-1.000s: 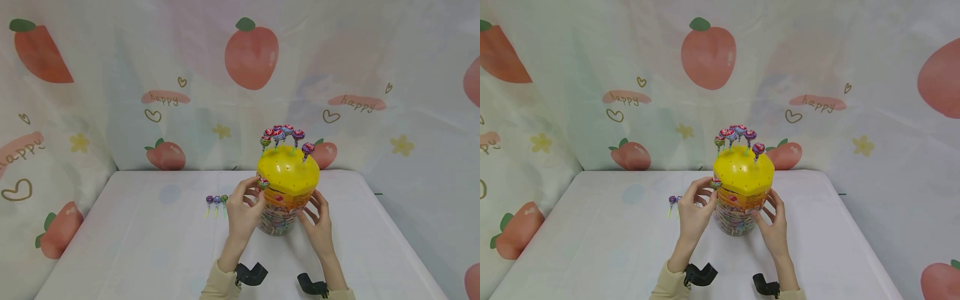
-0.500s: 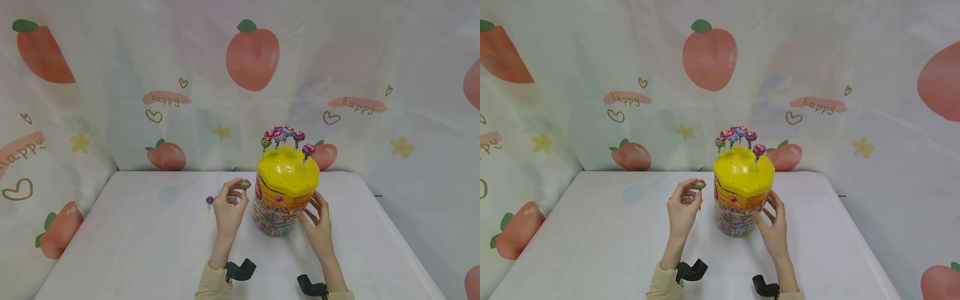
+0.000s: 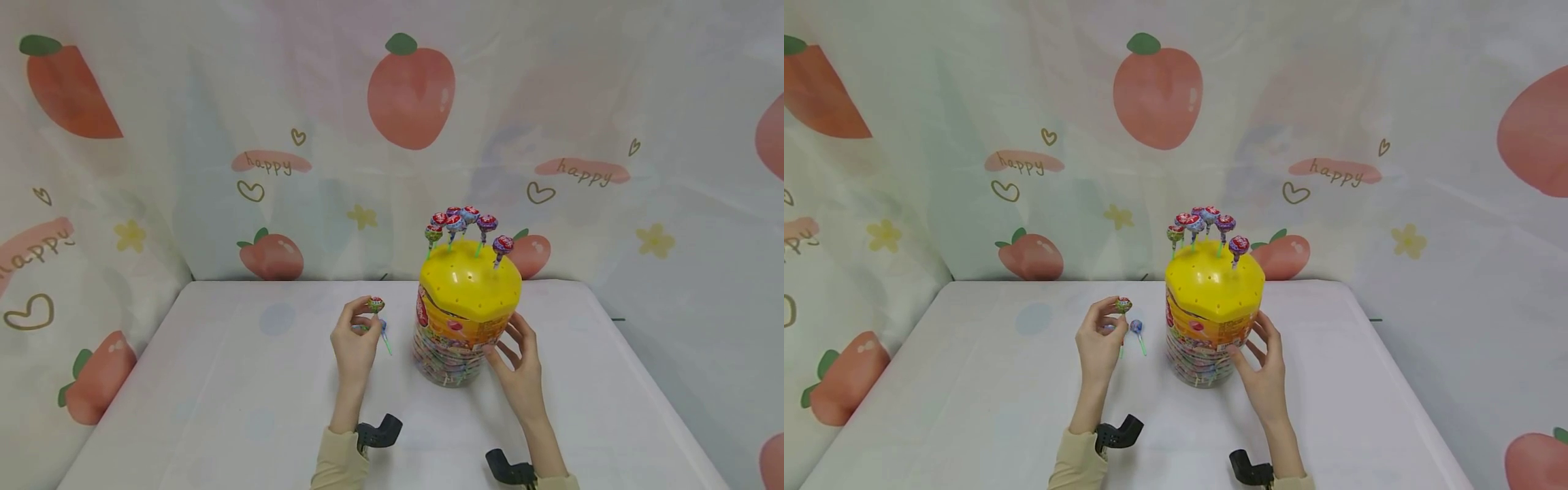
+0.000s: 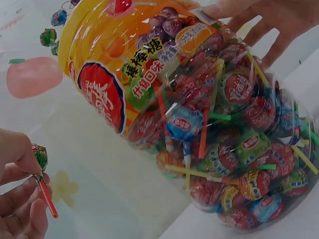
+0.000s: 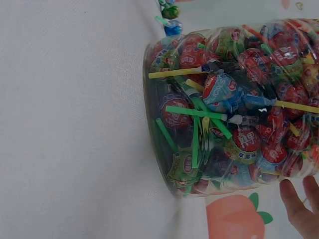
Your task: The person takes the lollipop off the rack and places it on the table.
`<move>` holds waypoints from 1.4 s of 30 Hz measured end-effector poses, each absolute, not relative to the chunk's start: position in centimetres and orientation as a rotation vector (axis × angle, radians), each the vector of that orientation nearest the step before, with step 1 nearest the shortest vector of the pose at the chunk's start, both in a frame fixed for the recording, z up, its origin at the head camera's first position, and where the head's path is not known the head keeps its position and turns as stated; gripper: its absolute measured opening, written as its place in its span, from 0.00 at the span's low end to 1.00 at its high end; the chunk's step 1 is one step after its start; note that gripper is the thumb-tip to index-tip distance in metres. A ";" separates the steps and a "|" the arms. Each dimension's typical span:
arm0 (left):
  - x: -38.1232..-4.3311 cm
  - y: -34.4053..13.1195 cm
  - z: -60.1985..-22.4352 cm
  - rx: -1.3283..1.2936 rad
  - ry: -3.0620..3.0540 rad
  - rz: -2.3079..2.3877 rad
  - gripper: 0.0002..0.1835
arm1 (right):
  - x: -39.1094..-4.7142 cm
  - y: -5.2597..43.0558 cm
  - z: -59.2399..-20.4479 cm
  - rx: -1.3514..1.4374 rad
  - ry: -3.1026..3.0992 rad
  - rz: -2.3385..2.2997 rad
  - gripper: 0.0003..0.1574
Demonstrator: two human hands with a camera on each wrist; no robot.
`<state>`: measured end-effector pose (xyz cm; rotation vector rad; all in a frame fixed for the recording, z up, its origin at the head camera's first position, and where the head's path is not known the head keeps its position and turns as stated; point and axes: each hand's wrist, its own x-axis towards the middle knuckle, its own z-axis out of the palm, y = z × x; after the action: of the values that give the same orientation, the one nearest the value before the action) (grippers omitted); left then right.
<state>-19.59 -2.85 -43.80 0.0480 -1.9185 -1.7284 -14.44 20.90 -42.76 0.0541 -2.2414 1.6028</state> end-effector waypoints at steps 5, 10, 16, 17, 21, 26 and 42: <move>-20.0 -3.7 -44.5 0.094 -1.927 -1.700 0.19 | -14.4 20.9 -42.9 0.053 -2.247 1.581 0.45; -20.5 -4.8 -45.3 0.133 -1.914 -1.670 0.19 | -14.5 21.0 -43.0 0.058 -2.246 1.579 0.46; -21.2 -6.9 -46.6 0.238 -1.957 -1.663 0.18 | -14.5 21.0 -43.0 0.058 -2.243 1.569 0.46; -21.2 -7.3 -46.8 0.263 -1.974 -1.662 0.18 | -14.5 21.0 -43.0 0.058 -2.241 1.573 0.46; -21.4 -8.6 -47.5 0.338 -2.037 -1.655 0.17 | -14.6 20.9 -43.0 0.060 -2.245 1.575 0.46; -21.8 -10.0 -48.7 0.412 -2.112 -1.628 0.17 | -14.5 20.8 -42.9 0.051 -2.251 1.580 0.46; -23.5 -11.0 -51.2 0.534 -2.245 -1.561 0.16 | -14.7 21.0 -43.2 0.043 -2.235 1.596 0.46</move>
<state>-23.46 -11.05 -51.23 0.5337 -2.2454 -1.5611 -14.73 20.99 -43.19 0.0425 -2.2350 1.5959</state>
